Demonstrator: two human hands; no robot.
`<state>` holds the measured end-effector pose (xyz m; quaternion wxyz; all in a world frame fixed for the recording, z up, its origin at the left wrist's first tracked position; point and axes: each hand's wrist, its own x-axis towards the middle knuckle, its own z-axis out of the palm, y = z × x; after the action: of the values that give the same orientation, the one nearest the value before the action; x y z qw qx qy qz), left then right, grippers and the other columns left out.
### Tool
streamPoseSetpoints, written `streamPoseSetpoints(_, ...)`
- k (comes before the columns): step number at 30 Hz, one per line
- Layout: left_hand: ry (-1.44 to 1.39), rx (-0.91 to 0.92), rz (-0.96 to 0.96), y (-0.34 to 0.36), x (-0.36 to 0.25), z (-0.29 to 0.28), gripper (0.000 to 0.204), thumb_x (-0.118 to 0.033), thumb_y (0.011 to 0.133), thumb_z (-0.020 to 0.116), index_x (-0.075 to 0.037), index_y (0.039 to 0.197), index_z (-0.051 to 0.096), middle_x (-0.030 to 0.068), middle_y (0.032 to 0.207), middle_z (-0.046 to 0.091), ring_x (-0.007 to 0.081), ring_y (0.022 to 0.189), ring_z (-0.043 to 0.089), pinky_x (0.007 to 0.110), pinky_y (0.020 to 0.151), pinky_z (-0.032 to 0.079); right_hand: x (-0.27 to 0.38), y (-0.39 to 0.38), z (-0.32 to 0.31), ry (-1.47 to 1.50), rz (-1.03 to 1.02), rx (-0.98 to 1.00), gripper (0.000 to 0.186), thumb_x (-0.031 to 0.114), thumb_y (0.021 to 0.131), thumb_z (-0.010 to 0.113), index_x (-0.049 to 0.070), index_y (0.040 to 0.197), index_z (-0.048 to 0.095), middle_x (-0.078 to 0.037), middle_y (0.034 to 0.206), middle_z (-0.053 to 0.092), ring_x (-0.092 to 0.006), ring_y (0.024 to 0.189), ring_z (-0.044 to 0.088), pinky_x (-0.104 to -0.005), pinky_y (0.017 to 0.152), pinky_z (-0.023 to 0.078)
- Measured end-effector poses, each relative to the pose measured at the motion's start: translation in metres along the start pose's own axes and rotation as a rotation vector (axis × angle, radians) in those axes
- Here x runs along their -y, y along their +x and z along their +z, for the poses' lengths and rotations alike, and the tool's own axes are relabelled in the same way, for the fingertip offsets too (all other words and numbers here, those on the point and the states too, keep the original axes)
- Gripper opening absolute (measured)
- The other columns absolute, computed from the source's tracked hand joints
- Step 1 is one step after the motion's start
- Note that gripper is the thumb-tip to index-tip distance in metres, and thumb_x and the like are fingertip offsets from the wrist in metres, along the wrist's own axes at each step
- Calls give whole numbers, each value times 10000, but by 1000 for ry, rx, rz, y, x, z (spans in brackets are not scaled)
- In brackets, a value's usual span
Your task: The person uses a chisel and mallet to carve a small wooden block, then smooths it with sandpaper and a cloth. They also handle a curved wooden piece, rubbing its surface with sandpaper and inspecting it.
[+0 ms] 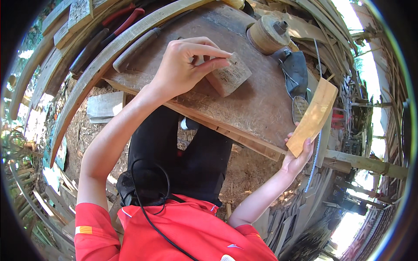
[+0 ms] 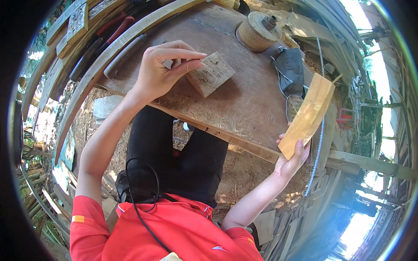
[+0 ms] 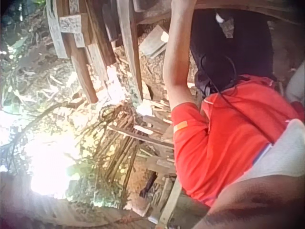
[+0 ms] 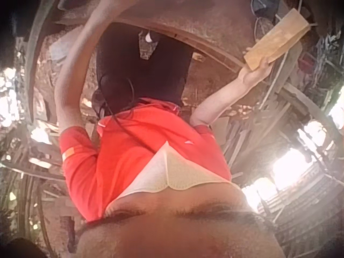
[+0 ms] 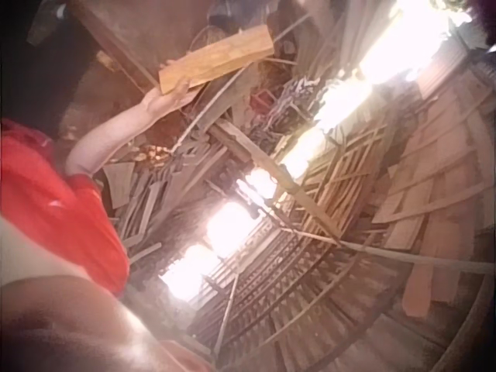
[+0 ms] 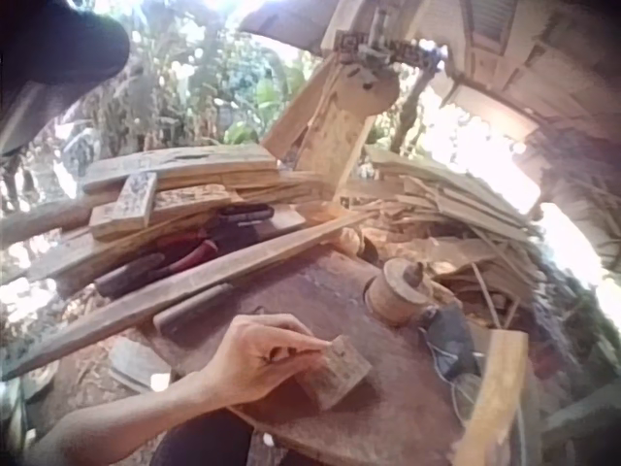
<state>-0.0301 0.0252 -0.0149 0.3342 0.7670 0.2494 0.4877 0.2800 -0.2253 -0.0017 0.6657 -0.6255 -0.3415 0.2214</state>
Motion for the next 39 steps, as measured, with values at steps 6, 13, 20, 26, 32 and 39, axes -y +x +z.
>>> streamPoseSetpoints(6,7,-18,30,1,2,2,204,-84,899,849,-98,1102,857,30,922,778,84,639,552,259,575,435,-4,0,-1,95,-6,-54,799,556,1032,585,32,1608,407,-252,1357,651,-240,947,719,-329,743,596)
streamPoseSetpoints(13,42,-23,65,-1,4,4,220,-83,894,852,-121,1111,858,25,925,781,102,659,582,267,568,446,-6,2,-7,161,-3,-17,784,567,1056,541,52,1627,391,-272,1423,625,-251,967,712,-328,779,578)
streamPoseSetpoints(20,59,-55,74,-2,7,6,393,-95,854,883,-169,1234,817,18,954,805,122,715,649,271,582,472,2,-1,7,267,4,-73,800,589,1046,519,55,1627,385,-300,1402,621,-288,979,716,-341,771,583)
streamPoseSetpoints(26,61,-45,32,-4,5,5,493,-86,832,887,-182,1304,778,2,914,810,116,753,698,275,607,491,13,-32,18,217,88,262,806,548,1003,606,0,1564,422,-294,1274,670,-294,940,743,-397,776,613)
streamPoseSetpoints(32,36,-42,-44,-5,3,5,502,-66,822,877,-178,1302,777,14,872,810,116,740,709,272,629,510,45,-45,80,-111,144,414,659,191,965,765,-65,1487,455,-196,1211,716,-248,995,738,-378,940,579)
streamPoseSetpoints(39,-9,-80,-22,-5,1,6,716,-82,811,883,-183,1480,649,29,842,800,116,652,656,268,612,504,52,-38,92,-425,-289,268,626,295,1002,729,-56,1460,488,-224,1299,702,-261,1061,749,-390,946,588)
